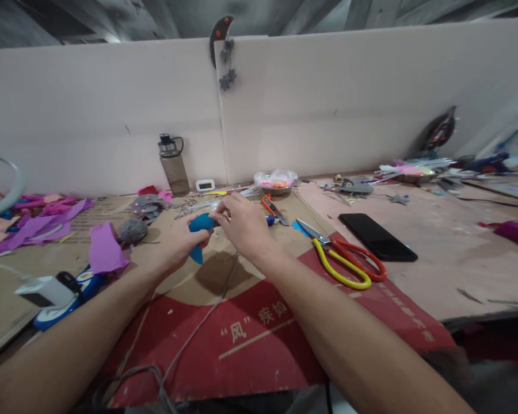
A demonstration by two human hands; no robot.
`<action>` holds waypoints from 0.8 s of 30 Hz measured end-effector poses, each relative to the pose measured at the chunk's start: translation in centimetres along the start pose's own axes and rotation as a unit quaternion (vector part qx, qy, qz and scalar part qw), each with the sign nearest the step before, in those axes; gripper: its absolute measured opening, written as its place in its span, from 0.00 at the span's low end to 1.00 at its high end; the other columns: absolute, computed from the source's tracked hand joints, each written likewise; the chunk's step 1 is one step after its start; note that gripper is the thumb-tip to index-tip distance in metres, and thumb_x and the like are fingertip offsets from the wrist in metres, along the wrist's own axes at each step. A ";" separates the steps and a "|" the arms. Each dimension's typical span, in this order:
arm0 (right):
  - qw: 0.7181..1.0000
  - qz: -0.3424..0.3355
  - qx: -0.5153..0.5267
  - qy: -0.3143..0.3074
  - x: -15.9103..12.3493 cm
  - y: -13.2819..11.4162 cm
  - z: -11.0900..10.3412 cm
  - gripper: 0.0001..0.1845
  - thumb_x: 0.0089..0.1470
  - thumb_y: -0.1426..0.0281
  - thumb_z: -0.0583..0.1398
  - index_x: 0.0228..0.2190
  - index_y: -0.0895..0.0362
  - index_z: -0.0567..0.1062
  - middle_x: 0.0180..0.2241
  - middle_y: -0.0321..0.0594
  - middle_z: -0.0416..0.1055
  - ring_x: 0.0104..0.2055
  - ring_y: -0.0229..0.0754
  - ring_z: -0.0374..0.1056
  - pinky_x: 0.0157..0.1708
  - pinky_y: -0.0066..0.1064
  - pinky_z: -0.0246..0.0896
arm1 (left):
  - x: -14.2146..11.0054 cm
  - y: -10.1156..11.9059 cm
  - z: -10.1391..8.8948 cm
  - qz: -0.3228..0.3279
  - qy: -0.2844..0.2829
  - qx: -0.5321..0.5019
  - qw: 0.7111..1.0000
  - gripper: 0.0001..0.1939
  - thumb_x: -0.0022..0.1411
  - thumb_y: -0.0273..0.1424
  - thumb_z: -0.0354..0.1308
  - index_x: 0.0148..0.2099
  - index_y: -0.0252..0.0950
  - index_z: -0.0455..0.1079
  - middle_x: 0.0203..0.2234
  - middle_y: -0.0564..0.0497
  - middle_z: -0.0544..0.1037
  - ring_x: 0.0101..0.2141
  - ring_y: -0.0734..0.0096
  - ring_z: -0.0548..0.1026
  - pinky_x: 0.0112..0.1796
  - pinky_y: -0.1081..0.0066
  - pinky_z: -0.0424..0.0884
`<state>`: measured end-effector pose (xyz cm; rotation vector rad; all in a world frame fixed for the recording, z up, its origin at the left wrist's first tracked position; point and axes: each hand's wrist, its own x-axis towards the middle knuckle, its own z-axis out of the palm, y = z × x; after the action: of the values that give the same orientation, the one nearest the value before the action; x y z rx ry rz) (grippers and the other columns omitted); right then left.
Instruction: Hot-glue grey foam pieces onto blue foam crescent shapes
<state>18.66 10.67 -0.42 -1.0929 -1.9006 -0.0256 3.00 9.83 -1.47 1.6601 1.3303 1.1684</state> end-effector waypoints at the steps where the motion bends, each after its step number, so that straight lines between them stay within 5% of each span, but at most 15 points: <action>1: 1.000 0.002 0.001 -0.001 0.0 0.0 0.0 0.07 0.51 0.66 0.60 0.27 0.56 0.70 0.31 0.38 0.69 0.33 0.38 0.63 0.33 0.30 0.54 | 0.0 0.0 0.0 0.013 -0.007 0.007 1.000 0.08 0.41 0.28 0.55 0.29 0.35 0.68 0.17 0.56 0.67 0.20 0.76 0.64 0.22 0.75 0.60; 8: 0.999 0.021 0.040 -0.006 0.1 0.2 0.0 0.08 0.50 0.65 0.61 0.25 0.56 0.70 0.29 0.38 0.69 0.32 0.38 0.62 0.32 0.30 0.54 | -0.1 0.0 -0.1 0.048 -0.044 0.041 0.997 0.04 0.46 0.30 0.52 0.27 0.36 0.65 0.16 0.57 0.66 0.18 0.77 0.62 0.21 0.75 0.58; 24: 0.973 0.102 0.172 -0.117 1.0 1.6 -0.5 0.15 0.46 0.59 0.61 0.22 0.59 0.73 0.20 0.33 0.64 0.23 0.33 0.55 0.23 0.27 0.47 | -0.1 -0.3 -0.2 -0.019 -0.111 0.021 0.993 0.05 0.45 0.32 0.55 0.22 0.35 0.64 0.15 0.54 0.68 0.17 0.75 0.64 0.20 0.74 0.60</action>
<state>19.96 12.13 -0.03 -1.0789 -1.8943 0.5511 2.71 9.78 -1.72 1.7311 1.2475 0.9091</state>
